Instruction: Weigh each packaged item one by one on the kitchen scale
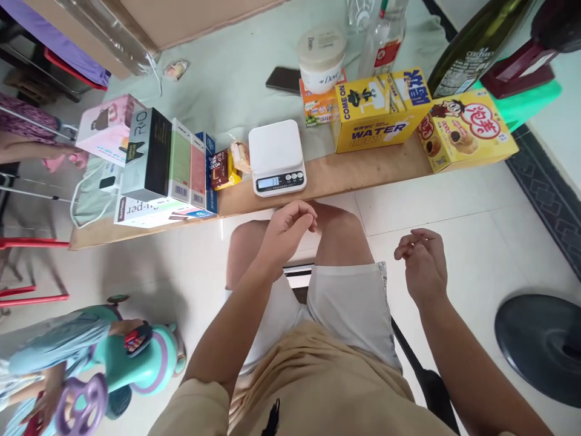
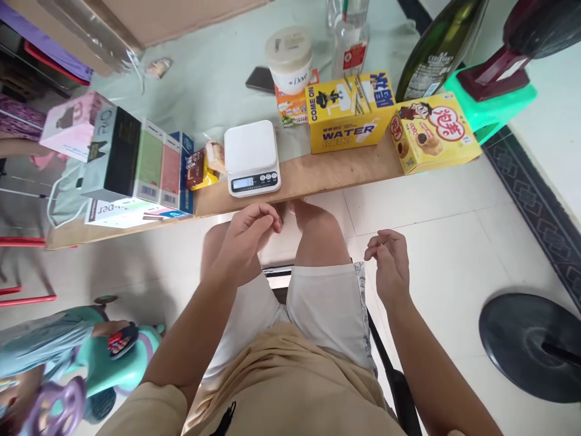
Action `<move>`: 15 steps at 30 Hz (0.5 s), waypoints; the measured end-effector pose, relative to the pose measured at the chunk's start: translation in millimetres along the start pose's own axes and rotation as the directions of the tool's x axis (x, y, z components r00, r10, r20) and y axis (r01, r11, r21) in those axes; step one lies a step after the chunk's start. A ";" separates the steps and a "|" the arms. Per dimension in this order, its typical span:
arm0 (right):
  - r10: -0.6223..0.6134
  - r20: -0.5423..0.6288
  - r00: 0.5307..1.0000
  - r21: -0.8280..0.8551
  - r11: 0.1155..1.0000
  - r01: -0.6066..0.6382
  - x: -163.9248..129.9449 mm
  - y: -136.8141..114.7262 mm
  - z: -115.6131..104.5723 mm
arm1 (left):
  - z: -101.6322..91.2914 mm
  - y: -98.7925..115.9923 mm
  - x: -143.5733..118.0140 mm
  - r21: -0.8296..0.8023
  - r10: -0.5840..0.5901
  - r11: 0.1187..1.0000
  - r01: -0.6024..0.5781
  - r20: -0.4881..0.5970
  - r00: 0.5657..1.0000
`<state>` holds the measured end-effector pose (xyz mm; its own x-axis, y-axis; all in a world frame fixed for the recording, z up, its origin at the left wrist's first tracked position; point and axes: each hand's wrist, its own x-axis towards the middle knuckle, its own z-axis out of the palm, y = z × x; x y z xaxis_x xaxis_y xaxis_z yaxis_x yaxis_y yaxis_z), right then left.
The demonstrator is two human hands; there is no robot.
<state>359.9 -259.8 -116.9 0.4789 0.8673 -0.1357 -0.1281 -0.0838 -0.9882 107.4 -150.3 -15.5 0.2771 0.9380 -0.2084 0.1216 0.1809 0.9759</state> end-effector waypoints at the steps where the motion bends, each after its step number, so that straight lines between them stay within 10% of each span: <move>1: -0.008 0.008 1.000 -0.022 1.000 0.008 -0.2 -0.3 3.0 | -4.2 -0.8 2.2 0.000 0.006 1.000 -0.006 0.004 1.000; 8: -0.144 -0.004 0.990 -0.192 0.971 0.141 35.5 -11.2 38.5 | -13.2 3.5 48.8 0.013 0.069 0.997 -0.070 0.040 0.997; 15: -0.420 -0.060 0.906 -0.229 0.889 0.397 145.0 -55.3 68.6 | 15.7 11.1 138.5 0.066 0.171 0.984 -0.168 -0.046 0.984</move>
<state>376.8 -95.7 -77.1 0.5392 0.7915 0.2876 0.2747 0.1575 -0.9485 162.1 -22.9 -34.5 0.2495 0.9678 -0.0348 0.1357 0.0007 0.9908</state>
